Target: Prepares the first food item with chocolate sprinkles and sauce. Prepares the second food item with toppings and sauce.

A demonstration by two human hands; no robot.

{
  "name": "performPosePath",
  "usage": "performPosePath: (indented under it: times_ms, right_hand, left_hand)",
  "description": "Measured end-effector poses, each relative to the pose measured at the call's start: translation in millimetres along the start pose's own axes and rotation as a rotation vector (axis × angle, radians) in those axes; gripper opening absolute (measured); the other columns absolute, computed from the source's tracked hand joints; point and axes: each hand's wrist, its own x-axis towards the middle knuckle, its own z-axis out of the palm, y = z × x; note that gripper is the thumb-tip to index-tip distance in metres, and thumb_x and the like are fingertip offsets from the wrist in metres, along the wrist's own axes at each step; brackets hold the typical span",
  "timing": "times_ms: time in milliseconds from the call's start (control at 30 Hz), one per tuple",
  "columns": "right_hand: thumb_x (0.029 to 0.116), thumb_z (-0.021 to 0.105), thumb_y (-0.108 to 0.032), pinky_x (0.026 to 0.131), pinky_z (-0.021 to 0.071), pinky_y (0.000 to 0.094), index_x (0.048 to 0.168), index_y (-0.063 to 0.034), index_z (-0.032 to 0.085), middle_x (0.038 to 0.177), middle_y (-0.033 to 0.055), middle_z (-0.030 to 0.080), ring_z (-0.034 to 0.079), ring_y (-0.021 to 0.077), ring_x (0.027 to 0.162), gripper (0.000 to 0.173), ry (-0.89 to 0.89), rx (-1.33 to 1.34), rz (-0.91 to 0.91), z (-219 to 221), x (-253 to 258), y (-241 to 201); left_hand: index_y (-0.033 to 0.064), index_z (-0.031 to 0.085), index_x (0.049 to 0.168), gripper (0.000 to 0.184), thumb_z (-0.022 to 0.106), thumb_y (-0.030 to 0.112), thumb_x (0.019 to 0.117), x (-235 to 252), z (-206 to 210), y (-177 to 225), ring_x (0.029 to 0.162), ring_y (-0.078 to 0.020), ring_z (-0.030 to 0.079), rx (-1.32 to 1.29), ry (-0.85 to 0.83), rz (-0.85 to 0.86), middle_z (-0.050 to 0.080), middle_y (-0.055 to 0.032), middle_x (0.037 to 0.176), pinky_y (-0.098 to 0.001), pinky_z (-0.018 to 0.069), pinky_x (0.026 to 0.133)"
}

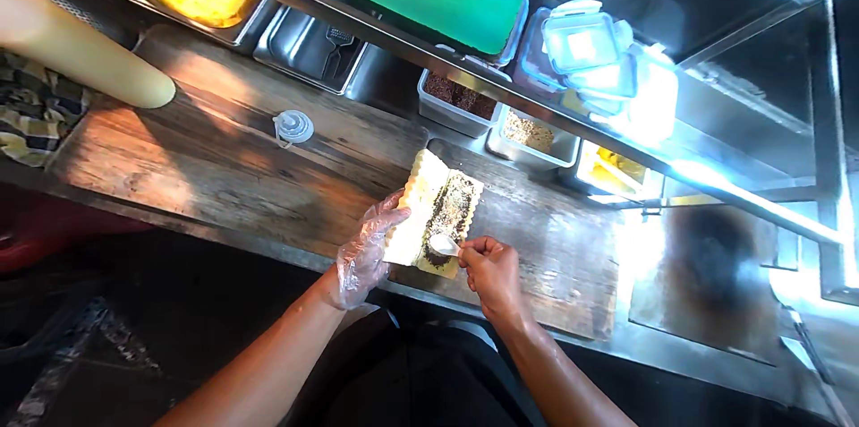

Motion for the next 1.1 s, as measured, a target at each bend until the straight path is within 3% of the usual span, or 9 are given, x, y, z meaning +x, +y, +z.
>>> performPosePath:
  times_ms: [500,633,700,767,800,900,1000,1067,1100]
  right_hand:
    - [0.0897,0.071,-0.006,0.046,0.0459,0.0307,0.09,-0.0038,0.074,0.068,0.0078,0.069,0.054,0.0143,0.047,0.003,0.038,-0.078,-0.115,-0.6,-7.5,18.0]
    - [0.091,0.07,-0.004,0.044,0.0429,0.0288,0.093,-0.0026,0.072,0.068,0.0085,0.067,0.05,0.013,0.046,0.004,0.018,-0.013,-0.111,-2.1,-3.0,14.7]
    - [0.0898,0.071,-0.006,0.048,0.0463,0.0304,0.091,-0.0033,0.073,0.069,0.0072,0.069,0.056,0.0133,0.051,0.004,0.013,-0.089,-0.144,-0.7,-4.1,17.1]
    - [0.0918,0.071,-0.01,0.064,0.0588,0.03,0.093,-0.008,0.074,0.081,0.0007,0.074,0.068,0.0093,0.068,0.004,0.007,-0.286,-0.305,-1.7,-12.2,20.4]
    - [0.0921,0.07,-0.011,0.067,0.0621,0.0275,0.095,-0.0087,0.075,0.085,-0.0009,0.074,0.07,0.0068,0.073,0.006,0.014,-0.378,-0.475,-3.0,-15.1,25.5]
    - [0.0914,0.066,-0.007,0.06,0.0588,0.0217,0.096,-0.0034,0.074,0.086,0.0035,0.071,0.065,0.006,0.068,0.011,0.078,-0.537,-1.091,-18.1,-0.6,21.4]
    - [0.0916,0.065,-0.005,0.063,0.0605,0.0294,0.094,0.0012,0.073,0.086,0.011,0.072,0.069,0.0155,0.071,0.011,0.263,-0.66,-1.23,-45.5,33.3,-30.3]
    - [0.0954,0.062,-0.009,0.068,0.0608,0.0428,0.098,0.0024,0.074,0.089,0.016,0.073,0.071,0.026,0.076,0.017,0.397,-0.8,-1.103,-64.8,67.5,-78.0]
    - [0.0982,0.059,-0.012,0.077,0.0588,0.0516,0.103,0.002,0.074,0.096,0.0188,0.073,0.072,0.0323,0.086,0.021,0.407,-0.877,-0.996,-74.2,88.7,-100.0]
  left_hand:
    - [0.0238,0.057,0.142,0.041,0.051,0.025,0.1016,-2.4,3.3,3.1,0.096,-0.0156,0.071,0.032,0.012,-0.004,0.071,-0.0049,0.118,-0.0366,0.0615,0.077]
    - [0.0238,0.057,0.141,0.04,0.053,0.027,0.1017,-2.9,0.9,0.7,0.096,-0.0153,0.071,0.021,-0.008,0.008,0.071,-0.005,0.117,-0.0359,0.0618,0.077]
    - [0.0239,0.057,0.141,0.04,0.054,0.027,0.1014,-3.3,1.0,1.0,0.096,-0.0151,0.071,0.015,-0.019,0.013,0.071,-0.0049,0.117,-0.0358,0.0618,0.077]
    - [0.0238,0.058,0.14,0.04,0.053,0.026,0.1011,-2.7,1.6,0.8,0.095,-0.0147,0.071,0.007,-0.023,0.023,0.071,-0.0047,0.116,-0.0352,0.0617,0.076]
    - [0.0241,0.058,0.14,0.039,0.053,0.026,0.1013,-2.7,1.4,0.2,0.095,-0.0147,0.071,0.008,-0.023,0.025,0.071,-0.0045,0.116,-0.0351,0.0617,0.076]
    - [0.0257,0.057,0.141,0.04,0.053,0.028,0.1018,-1.4,2.6,-1.4,0.097,-0.0127,0.071,0.067,0.001,0.038,0.071,-0.0019,0.117,-0.0335,0.061,0.079]
    - [0.0268,0.055,0.145,0.046,0.061,0.028,0.0996,-1.3,12.3,-2.3,0.101,-0.0145,0.069,0.194,0.079,0.011,0.069,-0.0022,0.123,-0.0365,0.0595,0.082]
    - [0.0258,0.056,0.145,0.05,0.068,0.026,0.0969,1.9,31.7,1.4,0.103,-0.0152,0.069,0.347,0.132,0.035,0.07,-0.0026,0.124,-0.0388,0.0592,0.086]
    - [0.0275,0.056,0.146,0.053,0.07,0.026,0.0955,4.2,39.7,-0.8,0.105,-0.0146,0.069,0.465,0.152,0.07,0.071,-0.0017,0.124,-0.0395,0.0591,0.089]
